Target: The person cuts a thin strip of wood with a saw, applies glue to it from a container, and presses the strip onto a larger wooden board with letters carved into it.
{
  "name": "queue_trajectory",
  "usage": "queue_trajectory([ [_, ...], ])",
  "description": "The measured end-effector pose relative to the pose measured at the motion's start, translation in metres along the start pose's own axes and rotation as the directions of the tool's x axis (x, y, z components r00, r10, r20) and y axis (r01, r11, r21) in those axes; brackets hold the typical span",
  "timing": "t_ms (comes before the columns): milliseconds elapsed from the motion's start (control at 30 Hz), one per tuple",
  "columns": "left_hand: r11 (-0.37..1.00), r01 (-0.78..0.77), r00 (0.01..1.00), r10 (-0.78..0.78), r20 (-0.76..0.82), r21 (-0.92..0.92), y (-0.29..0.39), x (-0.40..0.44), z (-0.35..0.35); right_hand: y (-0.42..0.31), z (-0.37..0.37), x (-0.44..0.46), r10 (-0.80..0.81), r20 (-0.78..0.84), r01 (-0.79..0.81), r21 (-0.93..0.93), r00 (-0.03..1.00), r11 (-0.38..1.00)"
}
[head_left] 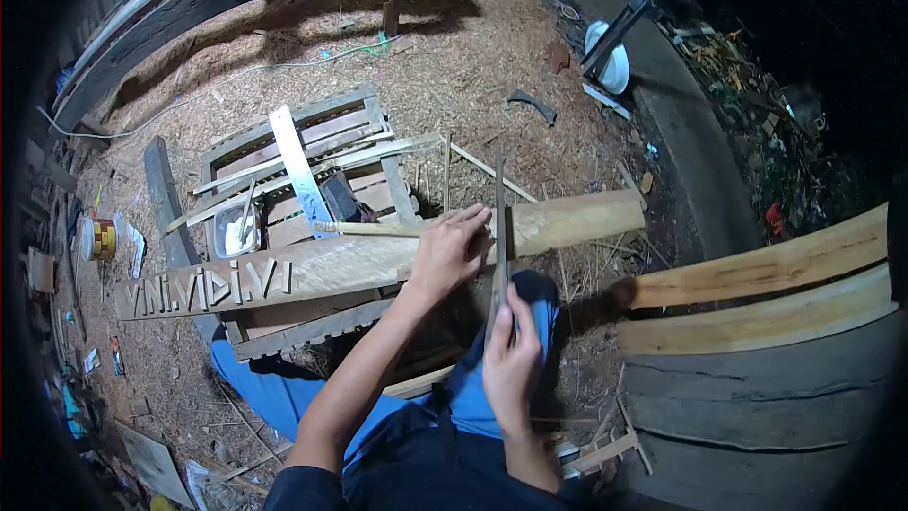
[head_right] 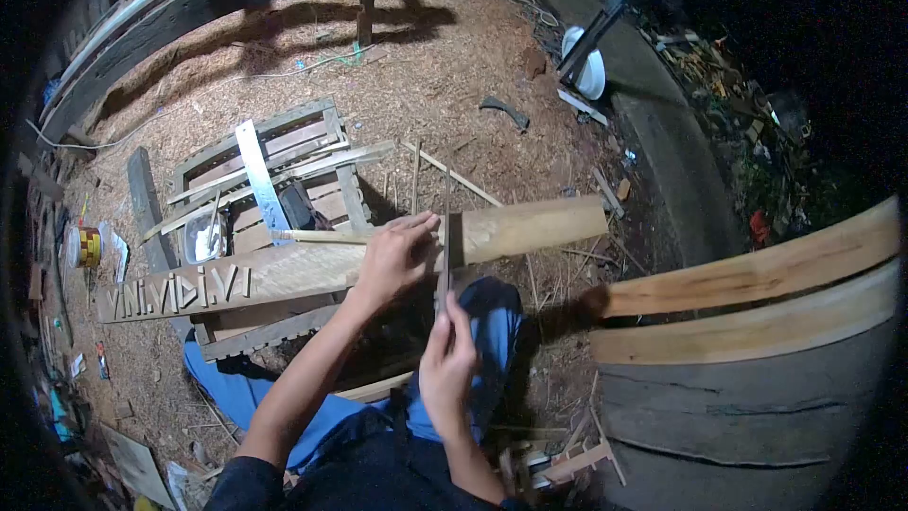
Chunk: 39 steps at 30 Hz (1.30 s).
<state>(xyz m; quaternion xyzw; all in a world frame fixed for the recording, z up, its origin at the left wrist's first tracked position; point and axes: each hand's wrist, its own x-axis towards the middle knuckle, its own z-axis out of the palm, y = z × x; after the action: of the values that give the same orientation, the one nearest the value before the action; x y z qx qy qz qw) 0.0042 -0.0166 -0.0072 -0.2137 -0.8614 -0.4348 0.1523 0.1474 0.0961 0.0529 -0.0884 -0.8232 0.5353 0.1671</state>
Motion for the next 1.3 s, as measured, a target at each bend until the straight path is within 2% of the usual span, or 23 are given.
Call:
queue_trajectory([
  [100,1.0,-0.013,1.0,0.013,-0.018,-0.003,0.001,0.001,0.002,-0.007,0.001,0.012,-0.011,0.0,0.011,-0.027,1.0,1.0],
  [167,0.999,-0.031,0.999,0.031,0.013,0.021,-0.002,0.001,0.0,-0.013,0.011,0.034,0.083,0.02,-0.083,-0.006,0.996,0.997],
  [200,0.999,-0.022,0.999,0.022,0.029,0.024,-0.004,0.001,0.0,-0.019,0.01,0.03,0.061,0.041,-0.057,-0.088,0.997,0.995],
  [233,0.999,-0.025,0.999,0.025,0.028,0.026,-0.003,0.0,0.001,-0.014,0.007,0.021,0.058,0.04,-0.054,-0.085,0.998,0.995],
  [300,0.999,0.015,0.999,-0.016,0.048,0.031,-0.001,0.0,0.001,-0.006,-0.001,-0.003,-0.024,-0.017,0.024,0.029,1.0,0.999],
  [367,1.0,0.02,0.999,-0.021,0.043,0.022,-0.001,-0.002,0.003,-0.001,-0.003,-0.001,0.036,0.001,-0.036,0.03,0.999,0.999],
  [433,0.998,-0.025,0.999,0.023,0.049,0.055,-0.002,0.0,0.0,-0.006,0.007,0.032,-0.001,0.033,0.0,0.004,0.999,1.0],
  [467,0.999,-0.002,0.998,0.0,0.055,0.038,-0.004,0.002,0.002,-0.012,0.01,0.034,0.079,0.039,-0.078,-0.04,0.996,0.996],
  [500,0.999,-0.004,0.998,0.002,0.061,0.041,-0.003,0.001,0.0,-0.014,0.007,0.026,0.083,0.036,-0.082,-0.035,0.996,0.996],
  [567,0.999,-0.005,0.999,0.004,0.037,0.032,0.001,0.0,-0.002,-0.011,-0.006,-0.004,0.004,0.008,-0.003,-0.05,1.0,0.999],
  [600,0.999,-0.012,1.0,0.011,0.015,0.05,0.002,0.002,-0.002,-0.012,-0.007,-0.011,0.087,0.006,-0.087,0.109,0.996,0.99],
  [733,1.0,-0.02,1.0,0.019,0.019,0.021,-0.002,-0.001,-0.001,-0.003,0.012,0.031,-0.034,-0.006,0.034,-0.026,0.999,0.999],
  [767,1.0,-0.014,1.0,0.013,0.02,0.023,-0.001,-0.004,0.001,-0.012,0.01,0.03,0.023,0.032,-0.02,-0.102,0.999,0.995],
  [833,1.0,0.01,1.0,-0.01,0.017,-0.01,-0.002,0.0,-0.001,0.009,0.005,0.007,0.003,-0.018,-0.001,0.077,1.0,0.997],
  [867,1.0,0.008,1.0,-0.008,0.001,-0.007,-0.003,0.005,-0.002,0.012,-0.003,-0.006,-0.014,-0.013,0.016,0.107,1.0,0.994],
  [900,1.0,0.009,1.0,-0.009,-0.016,0.004,-0.003,0.006,-0.003,0.012,-0.009,-0.013,0.113,0.031,-0.116,0.109,0.993,0.987],
  [967,1.0,0.006,1.0,-0.006,-0.008,0.015,0.0,-0.001,0.002,0.003,0.0,0.013,-0.023,0.004,0.023,0.031,1.0,0.999],
  [1000,0.999,-0.04,0.999,0.041,-0.033,0.024,-0.004,-0.001,0.003,-0.005,0.007,0.031,-0.037,0.017,0.037,0.041,0.999,0.998],
  [1033,0.999,-0.036,0.999,0.037,-0.029,0.026,-0.002,-0.002,0.003,-0.005,0.01,0.038,0.039,0.039,-0.04,0.03,0.998,0.999],
  [1167,1.0,-0.005,0.999,0.005,-0.041,0.001,0.0,0.005,-0.002,0.009,-0.01,-0.009,-0.01,0.015,0.009,0.08,1.0,0.997],
  [1200,1.0,-0.016,0.999,0.017,-0.035,0.016,0.001,0.004,-0.002,0.009,-0.01,-0.009,0.022,0.008,-0.023,0.108,1.0,0.994],
  [1300,1.0,-0.006,1.0,0.006,0.009,0.023,0.002,-0.002,0.001,0.001,0.004,0.033,0.057,0.046,-0.058,0.033,0.997,0.998],
])
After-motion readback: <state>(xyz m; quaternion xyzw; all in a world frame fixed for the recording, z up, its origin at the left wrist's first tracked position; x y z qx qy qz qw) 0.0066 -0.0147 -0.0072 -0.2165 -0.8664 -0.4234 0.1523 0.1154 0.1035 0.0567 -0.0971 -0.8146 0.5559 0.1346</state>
